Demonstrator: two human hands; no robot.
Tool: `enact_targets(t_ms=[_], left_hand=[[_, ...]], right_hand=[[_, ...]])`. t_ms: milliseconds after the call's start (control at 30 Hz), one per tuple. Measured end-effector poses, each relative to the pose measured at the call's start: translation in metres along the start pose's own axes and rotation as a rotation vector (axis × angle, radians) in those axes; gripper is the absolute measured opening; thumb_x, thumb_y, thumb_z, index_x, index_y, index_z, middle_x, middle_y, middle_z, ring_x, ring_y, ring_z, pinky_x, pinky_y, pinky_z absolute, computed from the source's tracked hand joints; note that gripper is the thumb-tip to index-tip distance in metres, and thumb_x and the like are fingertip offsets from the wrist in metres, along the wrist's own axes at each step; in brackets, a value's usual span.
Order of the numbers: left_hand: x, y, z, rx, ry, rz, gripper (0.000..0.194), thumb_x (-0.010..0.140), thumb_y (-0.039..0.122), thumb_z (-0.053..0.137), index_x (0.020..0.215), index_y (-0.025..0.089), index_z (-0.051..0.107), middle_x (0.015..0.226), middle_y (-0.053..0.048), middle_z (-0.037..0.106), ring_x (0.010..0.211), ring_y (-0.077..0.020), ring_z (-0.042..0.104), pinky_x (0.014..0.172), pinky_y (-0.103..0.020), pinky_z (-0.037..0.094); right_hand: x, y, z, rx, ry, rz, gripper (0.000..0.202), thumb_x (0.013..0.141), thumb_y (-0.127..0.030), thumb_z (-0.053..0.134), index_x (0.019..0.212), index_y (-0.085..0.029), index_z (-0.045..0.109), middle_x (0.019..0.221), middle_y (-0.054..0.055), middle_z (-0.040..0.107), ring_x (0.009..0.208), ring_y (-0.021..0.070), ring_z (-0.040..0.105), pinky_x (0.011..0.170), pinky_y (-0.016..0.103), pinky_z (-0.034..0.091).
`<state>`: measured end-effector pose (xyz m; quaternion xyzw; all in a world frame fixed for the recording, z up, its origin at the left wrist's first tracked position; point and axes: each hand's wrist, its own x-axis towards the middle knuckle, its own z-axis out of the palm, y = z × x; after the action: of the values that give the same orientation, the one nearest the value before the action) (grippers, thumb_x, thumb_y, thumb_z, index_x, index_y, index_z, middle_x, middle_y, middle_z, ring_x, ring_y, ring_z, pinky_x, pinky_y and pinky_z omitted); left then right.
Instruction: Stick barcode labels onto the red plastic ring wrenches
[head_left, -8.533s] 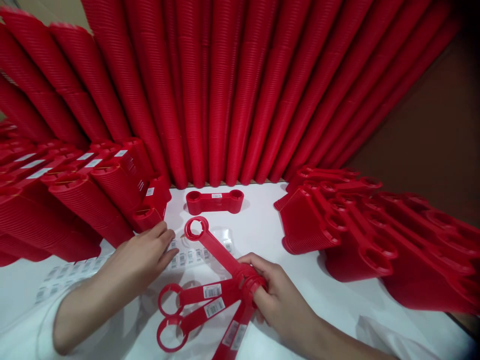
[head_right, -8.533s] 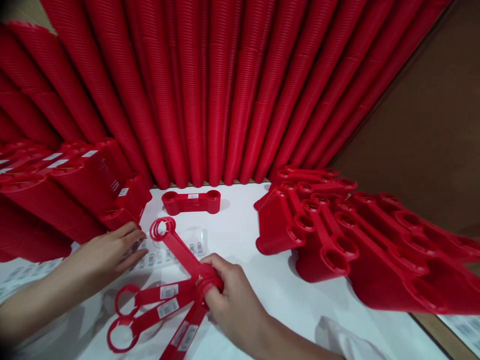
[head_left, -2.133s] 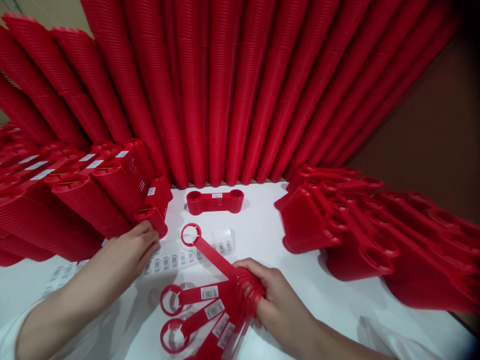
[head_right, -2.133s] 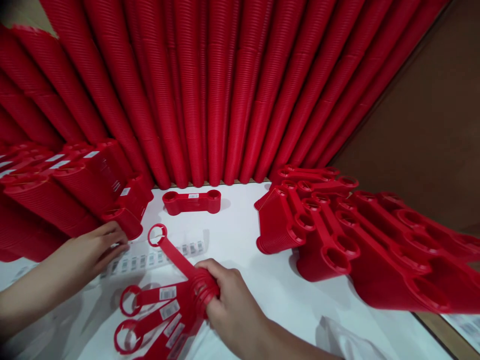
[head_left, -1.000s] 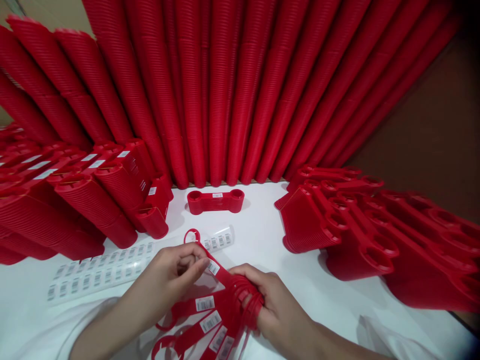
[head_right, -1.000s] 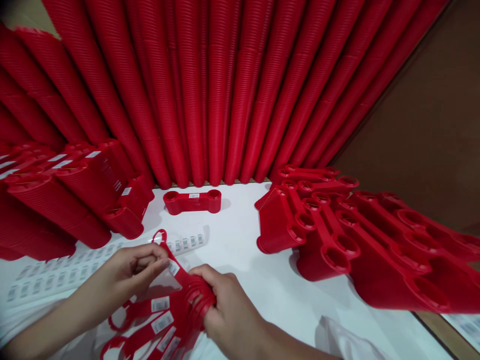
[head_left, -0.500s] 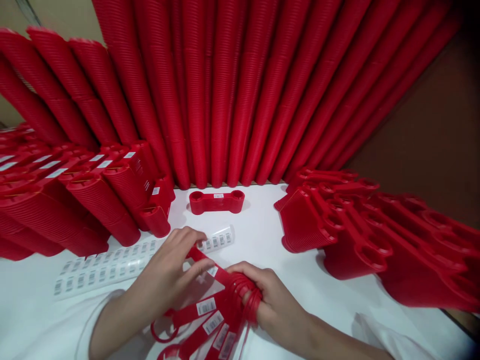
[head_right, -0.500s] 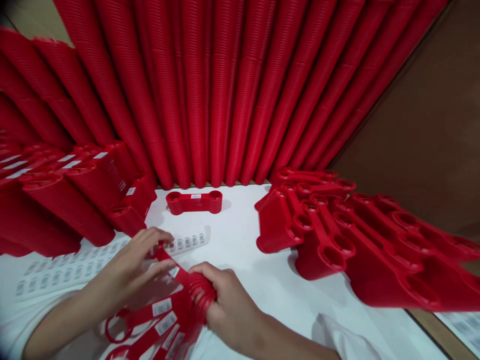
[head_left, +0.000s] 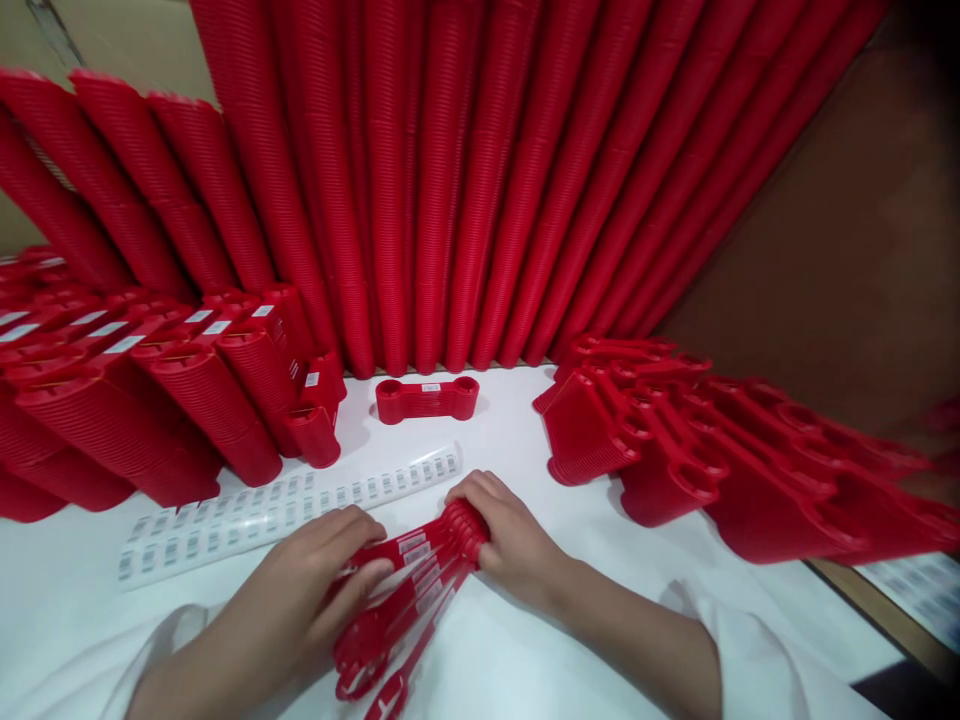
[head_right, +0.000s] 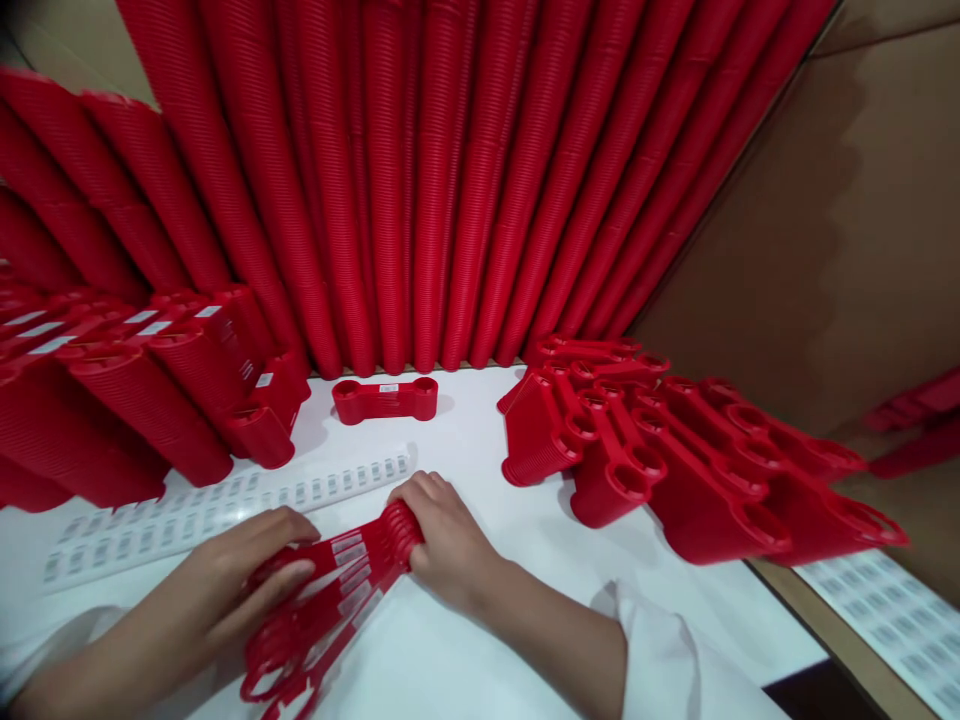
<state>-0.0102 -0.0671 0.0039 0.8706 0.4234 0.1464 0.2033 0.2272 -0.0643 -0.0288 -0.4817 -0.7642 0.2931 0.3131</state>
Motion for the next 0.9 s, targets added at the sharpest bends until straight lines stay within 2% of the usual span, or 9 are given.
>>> enact_targets(t_ms=[67,167,300,433,567,633,700,767,900], left_hand=[[-0.010,0.002,0.009,0.026,0.053,0.011,0.035,0.087,0.044,0.048,0.116,0.026,0.054,0.109,-0.007,0.063,0.097,-0.0231,0.059,0.082,-0.032,0.049],[-0.024,0.007,0.026,0.086,0.121,0.100,0.067,0.073,0.051,0.061,0.133,0.029,0.041,0.125,-0.009,0.057,0.107,-0.0304,0.056,0.086,-0.039,0.050],[-0.026,0.013,0.039,0.181,0.105,0.031,0.043,0.082,0.040,0.050,0.123,0.025,0.053,0.110,-0.009,0.065,0.095,-0.0307,0.061,0.078,-0.043,0.053],[-0.021,0.016,0.033,0.076,0.046,-0.042,0.030,0.088,0.034,0.040,0.108,0.023,0.060,0.101,-0.008,0.065,0.090,-0.0276,0.060,0.081,-0.042,0.052],[-0.009,0.025,0.017,-0.090,0.022,-0.061,0.023,0.087,0.033,0.043,0.100,0.022,0.059,0.096,-0.006,0.063,0.088,-0.0240,0.058,0.079,-0.037,0.050],[0.007,0.031,0.003,-0.168,-0.002,-0.086,0.022,0.085,0.033,0.046,0.097,0.021,0.059,0.093,-0.004,0.063,0.085,-0.0221,0.059,0.076,-0.035,0.048],[0.031,0.033,-0.015,-0.238,-0.055,-0.093,0.024,0.085,0.036,0.045,0.096,0.020,0.059,0.087,-0.003,0.064,0.078,-0.0195,0.060,0.071,-0.032,0.048],[0.060,0.029,-0.034,-0.265,-0.003,-0.055,0.028,0.084,0.042,0.047,0.095,0.019,0.059,0.088,-0.002,0.065,0.080,-0.0190,0.060,0.071,-0.030,0.047],[0.113,0.006,-0.068,-0.117,0.277,-0.054,0.044,0.082,0.046,0.048,0.110,0.013,0.053,0.107,-0.010,0.060,0.095,-0.0224,0.057,0.083,-0.033,0.045]], right_hand=[[-0.001,-0.001,0.000,-0.098,-0.016,-0.006,0.034,0.063,0.002,0.048,0.090,-0.018,0.051,0.091,0.003,0.056,0.086,0.0189,0.047,0.076,0.032,0.037],[-0.002,-0.002,0.003,-0.204,-0.018,0.022,0.024,0.071,-0.003,0.049,0.089,-0.018,0.050,0.088,0.004,0.056,0.083,0.0193,0.046,0.075,0.033,0.037],[-0.009,-0.008,0.001,-0.315,-0.066,0.011,0.028,0.069,-0.001,0.046,0.092,-0.017,0.050,0.091,0.006,0.056,0.084,0.0208,0.045,0.076,0.036,0.037],[-0.025,-0.025,-0.011,-0.266,-0.186,-0.149,0.039,0.069,-0.003,0.047,0.106,-0.017,0.049,0.101,0.006,0.055,0.090,0.0205,0.046,0.081,0.035,0.039],[-0.028,-0.041,-0.016,-0.497,-0.256,-0.297,0.043,0.073,-0.011,0.053,0.115,-0.013,0.049,0.107,0.011,0.056,0.098,0.0258,0.048,0.091,0.042,0.037],[-0.015,-0.043,-0.018,-0.723,-0.217,-0.348,0.033,0.080,-0.011,0.049,0.113,-0.010,0.051,0.098,0.013,0.060,0.093,0.0270,0.052,0.091,0.046,0.035],[0.008,-0.043,-0.026,-0.856,-0.214,-0.379,0.027,0.084,-0.006,0.044,0.110,-0.009,0.054,0.090,0.011,0.062,0.086,0.0241,0.055,0.088,0.041,0.037],[0.040,-0.044,-0.042,-0.921,-0.162,-0.378,0.021,0.087,-0.007,0.042,0.103,-0.010,0.056,0.092,0.011,0.063,0.087,0.0238,0.056,0.083,0.037,0.038],[0.107,-0.049,-0.077,-0.919,-0.172,-0.206,0.015,0.089,-0.016,0.045,0.095,-0.013,0.059,0.091,0.011,0.066,0.079,0.0218,0.061,0.066,0.029,0.038]])
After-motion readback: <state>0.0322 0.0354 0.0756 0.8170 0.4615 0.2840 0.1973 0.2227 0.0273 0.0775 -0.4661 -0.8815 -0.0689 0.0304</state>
